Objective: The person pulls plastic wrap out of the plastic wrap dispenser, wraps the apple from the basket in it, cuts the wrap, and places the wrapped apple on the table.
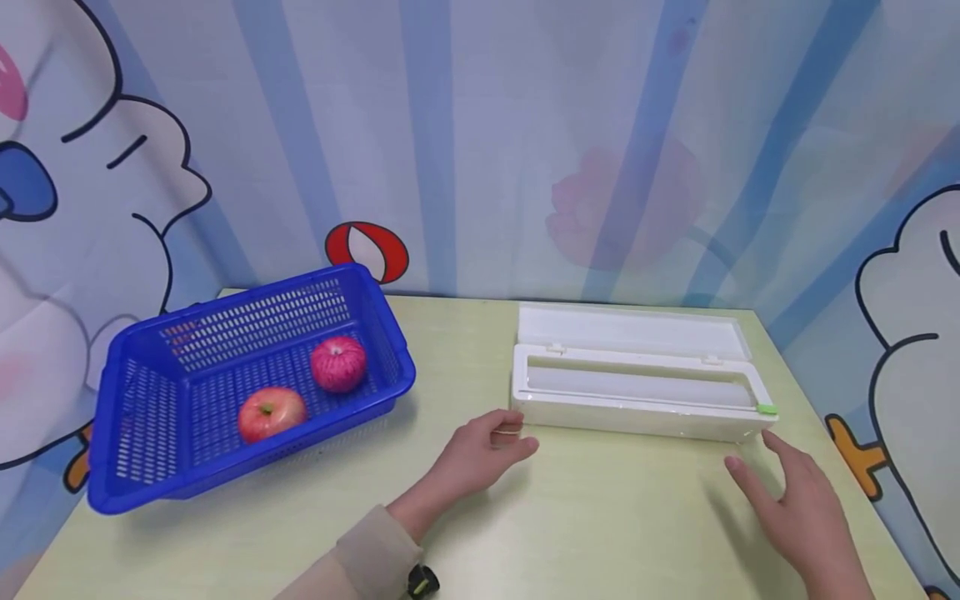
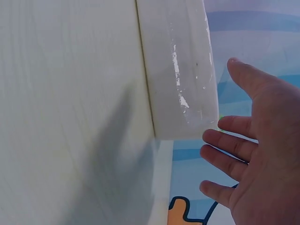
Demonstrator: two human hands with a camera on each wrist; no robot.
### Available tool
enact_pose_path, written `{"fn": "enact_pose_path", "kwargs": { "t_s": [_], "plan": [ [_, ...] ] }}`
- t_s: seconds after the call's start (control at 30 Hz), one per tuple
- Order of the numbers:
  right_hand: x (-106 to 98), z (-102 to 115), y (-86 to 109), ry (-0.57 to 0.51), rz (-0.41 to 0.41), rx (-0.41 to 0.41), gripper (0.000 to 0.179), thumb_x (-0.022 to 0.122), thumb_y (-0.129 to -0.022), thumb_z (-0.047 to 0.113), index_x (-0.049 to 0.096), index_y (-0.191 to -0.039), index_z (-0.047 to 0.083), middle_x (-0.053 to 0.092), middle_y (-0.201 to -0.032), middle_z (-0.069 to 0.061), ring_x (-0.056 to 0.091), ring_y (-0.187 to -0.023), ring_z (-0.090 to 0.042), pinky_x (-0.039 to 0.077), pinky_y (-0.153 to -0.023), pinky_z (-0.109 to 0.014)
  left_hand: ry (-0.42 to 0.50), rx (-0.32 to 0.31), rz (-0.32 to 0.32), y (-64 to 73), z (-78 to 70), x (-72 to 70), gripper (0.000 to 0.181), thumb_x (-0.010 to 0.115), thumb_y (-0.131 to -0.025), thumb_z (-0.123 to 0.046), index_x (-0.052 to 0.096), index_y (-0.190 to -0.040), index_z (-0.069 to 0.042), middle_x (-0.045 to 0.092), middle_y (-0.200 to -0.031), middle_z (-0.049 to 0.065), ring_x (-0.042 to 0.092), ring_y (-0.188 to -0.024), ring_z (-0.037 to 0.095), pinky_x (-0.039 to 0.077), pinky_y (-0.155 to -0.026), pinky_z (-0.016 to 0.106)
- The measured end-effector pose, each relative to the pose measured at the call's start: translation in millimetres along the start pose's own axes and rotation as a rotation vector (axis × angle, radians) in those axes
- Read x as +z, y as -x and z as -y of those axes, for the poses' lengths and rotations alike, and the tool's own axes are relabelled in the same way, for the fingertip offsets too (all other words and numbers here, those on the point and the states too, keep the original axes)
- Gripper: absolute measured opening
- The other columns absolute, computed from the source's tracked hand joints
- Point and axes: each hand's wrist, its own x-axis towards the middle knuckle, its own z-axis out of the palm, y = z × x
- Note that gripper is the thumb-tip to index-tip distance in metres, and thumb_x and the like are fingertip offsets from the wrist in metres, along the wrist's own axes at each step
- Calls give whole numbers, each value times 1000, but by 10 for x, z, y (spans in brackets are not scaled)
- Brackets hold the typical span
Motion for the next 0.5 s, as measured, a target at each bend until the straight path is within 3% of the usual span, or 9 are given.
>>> {"fn": "enact_pose_path", "kwargs": {
  "t_s": [0.3,0.5],
  "plan": [
    [63,-120,-81,-116,-8,37,80,48,-113,50,35,-153,-19,45,-147,-45,45,-132,-62,44,-103,-73,80,-72,-24,-44,-31,102,59,74,-100,-35,61,-146,-1,71,-139,9,65,-132,29,52,-111,44],
    [70,-131,-109,-209,36,94,84,44,-112,55,31,-158,-14,43,-151,-43,45,-135,-58,45,-105,-71,171,-108,-47,-76,-32,160,54,75,-100,-29,63,-145,-2,72,-137,12,68,-127,28,57,-103,40]
  ]
}}
